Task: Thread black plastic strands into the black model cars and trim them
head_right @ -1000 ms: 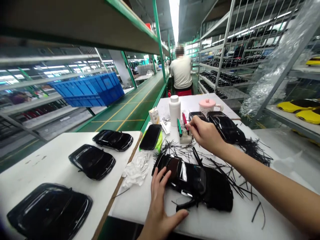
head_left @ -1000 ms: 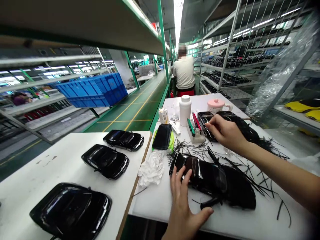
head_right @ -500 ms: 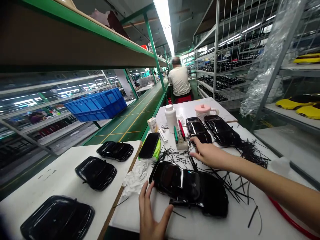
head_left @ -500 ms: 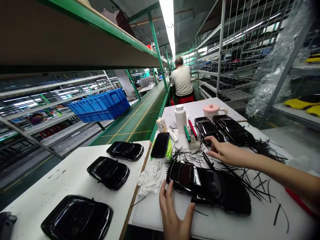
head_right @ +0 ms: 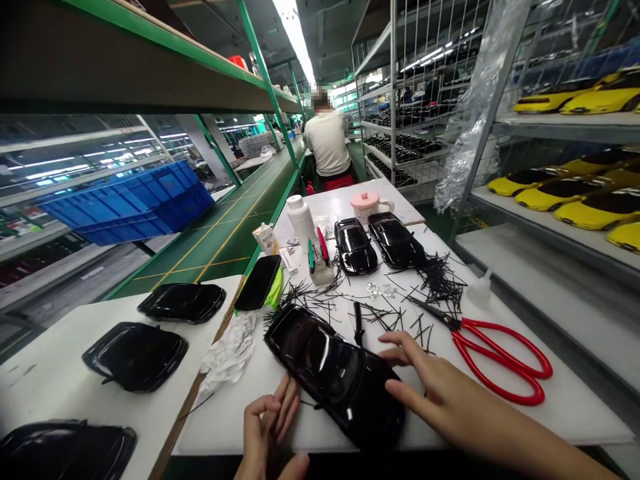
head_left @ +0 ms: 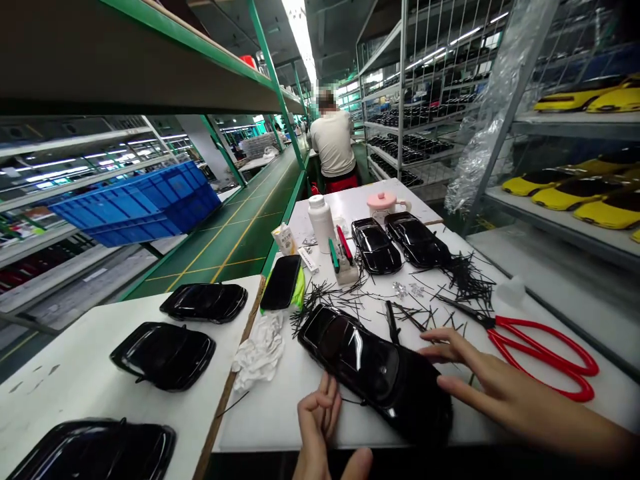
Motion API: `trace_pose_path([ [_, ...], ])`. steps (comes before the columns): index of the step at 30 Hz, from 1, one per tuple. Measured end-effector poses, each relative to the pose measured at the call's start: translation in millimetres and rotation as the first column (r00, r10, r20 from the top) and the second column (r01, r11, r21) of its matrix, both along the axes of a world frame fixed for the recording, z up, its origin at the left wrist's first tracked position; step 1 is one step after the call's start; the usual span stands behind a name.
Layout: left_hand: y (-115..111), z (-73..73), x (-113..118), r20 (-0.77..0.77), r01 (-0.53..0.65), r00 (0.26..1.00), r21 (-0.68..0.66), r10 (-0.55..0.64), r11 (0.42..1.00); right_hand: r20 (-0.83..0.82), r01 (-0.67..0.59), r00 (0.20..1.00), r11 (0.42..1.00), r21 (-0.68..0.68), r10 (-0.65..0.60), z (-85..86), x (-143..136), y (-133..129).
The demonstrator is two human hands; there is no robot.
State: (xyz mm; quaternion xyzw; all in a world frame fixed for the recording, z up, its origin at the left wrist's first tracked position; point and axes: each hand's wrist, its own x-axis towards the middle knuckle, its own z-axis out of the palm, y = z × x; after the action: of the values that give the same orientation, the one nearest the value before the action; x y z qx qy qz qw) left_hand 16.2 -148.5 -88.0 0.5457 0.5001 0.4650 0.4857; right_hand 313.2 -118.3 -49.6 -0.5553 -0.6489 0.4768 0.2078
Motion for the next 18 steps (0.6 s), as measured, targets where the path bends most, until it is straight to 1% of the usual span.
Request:
trace_pose_path([
  [2, 12, 11.4, 0, -0.037, -0.003, 0.999, -0.042, 0.001, 0.999, -0.106, -0.011, 0.994, 0.999, -0.049, 0.006, -0.3, 2, -13],
  [4, 29, 24.2, -2, -0.058, 0.000, 0.998, -0.080, -0.005, 0.997, -0.218, -0.048, 0.976, 0.994, -0.098, 0.026, 2.5, -1, -21],
  [6, 51, 37.3, -3, -0.119, 0.046, 0.991, -0.094, -0.057, 0.994, -0.298, -0.113, 0.952, 0.985, -0.128, 0.071, 10.0, -11, -25],
  [8, 73, 49.9, -1, -0.285, 0.117, 0.949, -0.086, -0.137, 0.989, -0.355, -0.183, 0.925, 0.976, -0.113, 0.133, 21.5, -26, -24],
  [10, 92, 60.8, 1, -0.412, 0.134, 0.899, -0.056, -0.145, 0.989, -0.405, -0.262, 0.891, 0.961, -0.085, 0.207, 33.9, -43, -22],
  [12, 100, 67.4, 2, -0.467, 0.130, 0.874, -0.039, -0.133, 0.991, -0.437, -0.359, 0.851, 0.930, -0.078, 0.292, 42.8, -55, -19],
  [13, 99, 68.0, 1, -0.497, 0.131, 0.858, -0.037, -0.132, 0.991, -0.439, -0.390, 0.841, 0.917, -0.086, 0.317, 44.7, -57, -16],
  [14, 94, 66.2, 0, -0.538, 0.138, 0.833, -0.024, -0.130, 0.990, -0.410, -0.388, 0.853, 0.918, -0.086, 0.322, 44.2, -56, -13],
  [15, 86, 61.8, -1, -0.590, 0.151, 0.798, 0.002, -0.121, 0.989, -0.312, -0.330, 0.902, 0.943, -0.050, 0.299, 41.1, -51, -8],
  [16, 75, 55.1, -2, -0.645, 0.176, 0.757, 0.046, -0.105, 0.983, -0.163, -0.228, 0.960, 0.974, 0.022, 0.228, 35.4, -44, -2],
  [17, 62, 46.3, -3, -0.698, 0.208, 0.714, 0.133, -0.057, 0.969, 0.015, -0.100, 0.995, 0.984, 0.144, 0.099, 27.3, -36, 5],
  [18, 49, 36.2, -4, -0.741, 0.214, 0.671, 0.216, 0.017, 0.953, 0.259, 0.011, 0.960, 0.937, 0.350, -0.108, 17.3, -27, 13],
])
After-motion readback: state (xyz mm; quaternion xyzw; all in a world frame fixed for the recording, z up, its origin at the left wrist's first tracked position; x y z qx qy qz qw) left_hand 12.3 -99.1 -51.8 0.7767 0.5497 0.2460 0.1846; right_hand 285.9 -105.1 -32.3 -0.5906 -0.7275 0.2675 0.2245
